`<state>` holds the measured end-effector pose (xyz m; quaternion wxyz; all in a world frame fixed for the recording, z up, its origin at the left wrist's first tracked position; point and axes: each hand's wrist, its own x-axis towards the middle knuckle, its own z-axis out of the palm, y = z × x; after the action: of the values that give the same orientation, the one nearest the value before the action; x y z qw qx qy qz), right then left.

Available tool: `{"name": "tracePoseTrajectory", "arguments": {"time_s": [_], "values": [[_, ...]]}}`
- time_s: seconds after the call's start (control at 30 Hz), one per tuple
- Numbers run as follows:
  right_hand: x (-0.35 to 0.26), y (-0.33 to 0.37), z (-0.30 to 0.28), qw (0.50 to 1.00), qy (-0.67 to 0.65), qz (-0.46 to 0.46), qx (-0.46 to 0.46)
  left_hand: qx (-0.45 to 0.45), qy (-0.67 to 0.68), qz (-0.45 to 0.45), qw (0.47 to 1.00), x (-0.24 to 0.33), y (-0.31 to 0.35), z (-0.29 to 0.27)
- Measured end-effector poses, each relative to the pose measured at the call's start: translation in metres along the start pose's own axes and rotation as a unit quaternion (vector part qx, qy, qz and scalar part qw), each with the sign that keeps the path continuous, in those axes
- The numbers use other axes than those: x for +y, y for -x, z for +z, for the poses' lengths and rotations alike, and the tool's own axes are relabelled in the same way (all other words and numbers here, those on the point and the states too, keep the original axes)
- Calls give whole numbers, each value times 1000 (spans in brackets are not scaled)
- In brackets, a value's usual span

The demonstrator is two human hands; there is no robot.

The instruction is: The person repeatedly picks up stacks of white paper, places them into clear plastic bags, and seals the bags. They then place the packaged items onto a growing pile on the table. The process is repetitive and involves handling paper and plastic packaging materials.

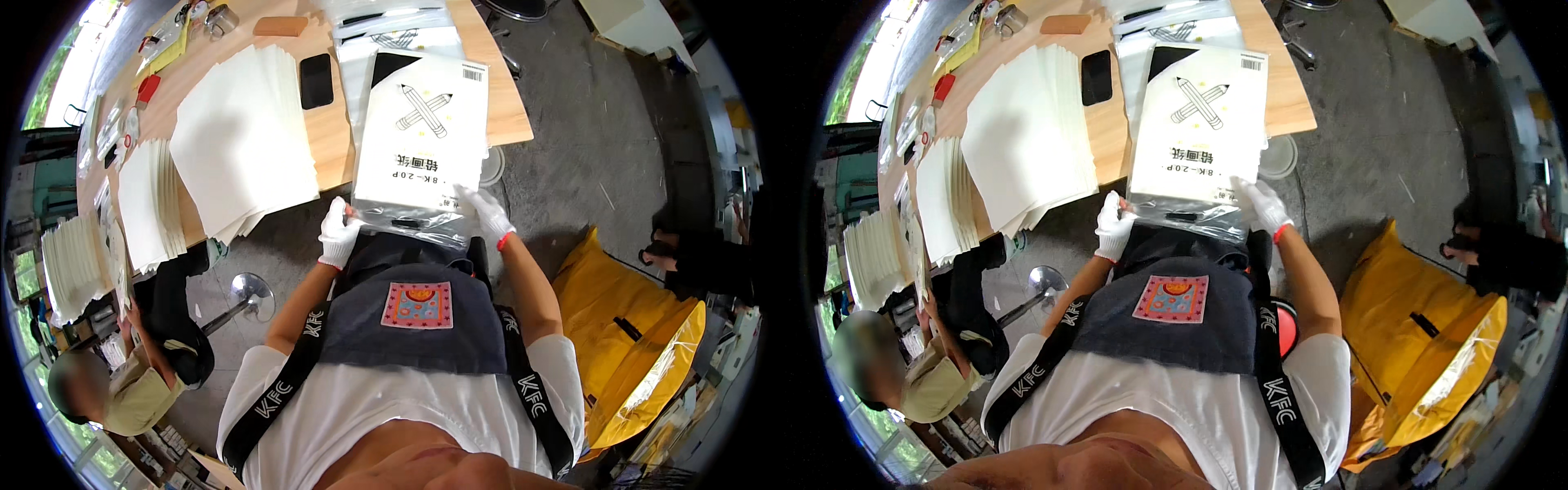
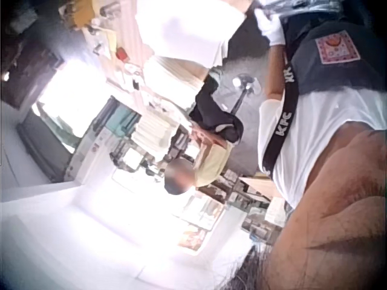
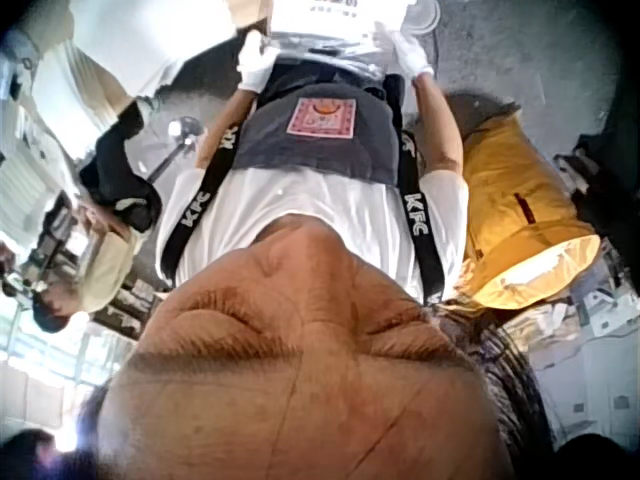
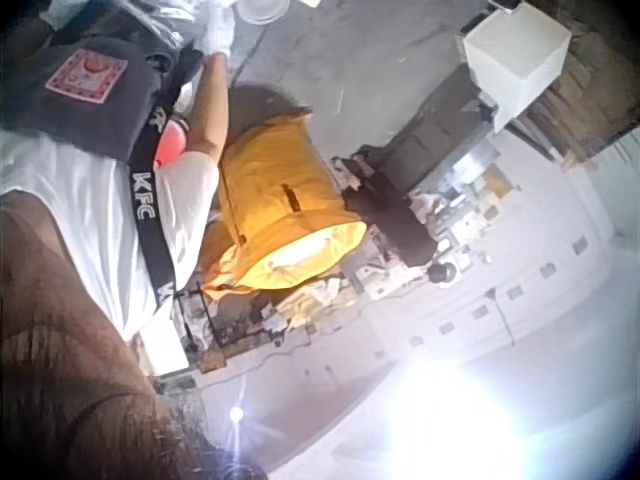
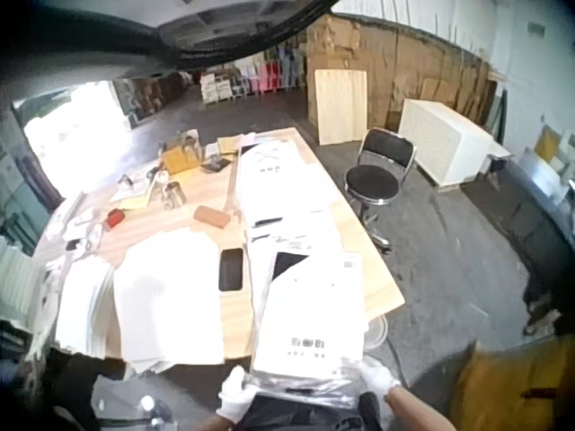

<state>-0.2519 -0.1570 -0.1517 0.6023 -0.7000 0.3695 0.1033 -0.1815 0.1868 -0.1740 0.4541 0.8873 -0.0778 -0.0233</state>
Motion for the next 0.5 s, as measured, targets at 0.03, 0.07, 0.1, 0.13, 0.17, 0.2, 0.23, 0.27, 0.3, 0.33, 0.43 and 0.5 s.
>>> {"name": "tracePoseTrajectory", "arguments": {"time_s": [0.03,0.07,0.1,0.13,0.17,0.2,0.23,0.27,0.3,0.33,0.43,0.5], "values": [[9,1,14,964,-235,82,-92,21,-38,28,999,-11,12,-5],[13,-1,25,956,-278,70,-59,-75,-94,-22,992,-25,27,-19],[15,-3,24,953,-290,61,-58,-179,-111,-74,975,-30,41,-35],[17,-2,24,949,-307,54,-54,-214,-92,-76,970,-46,54,-46],[17,1,24,944,-321,47,-51,-247,-73,-80,963,-61,64,-53],[3,7,19,960,-269,48,-60,-230,-28,-84,969,-54,61,-57],[6,4,22,957,-281,64,-37,-215,33,-122,968,-73,54,-46],[10,4,20,958,-275,55,-66,-179,217,-194,940,-57,38,-35],[14,4,16,957,-269,45,-95,-137,391,-258,873,-29,22,-22],[23,8,12,937,-262,29,-228,-139,375,-300,866,-8,5,-12],[67,20,-26,878,-112,76,-459,-224,261,-211,915,20,-25,-9],[57,52,-45,894,275,93,-343,-188,186,-118,957,51,-30,-20]]}}
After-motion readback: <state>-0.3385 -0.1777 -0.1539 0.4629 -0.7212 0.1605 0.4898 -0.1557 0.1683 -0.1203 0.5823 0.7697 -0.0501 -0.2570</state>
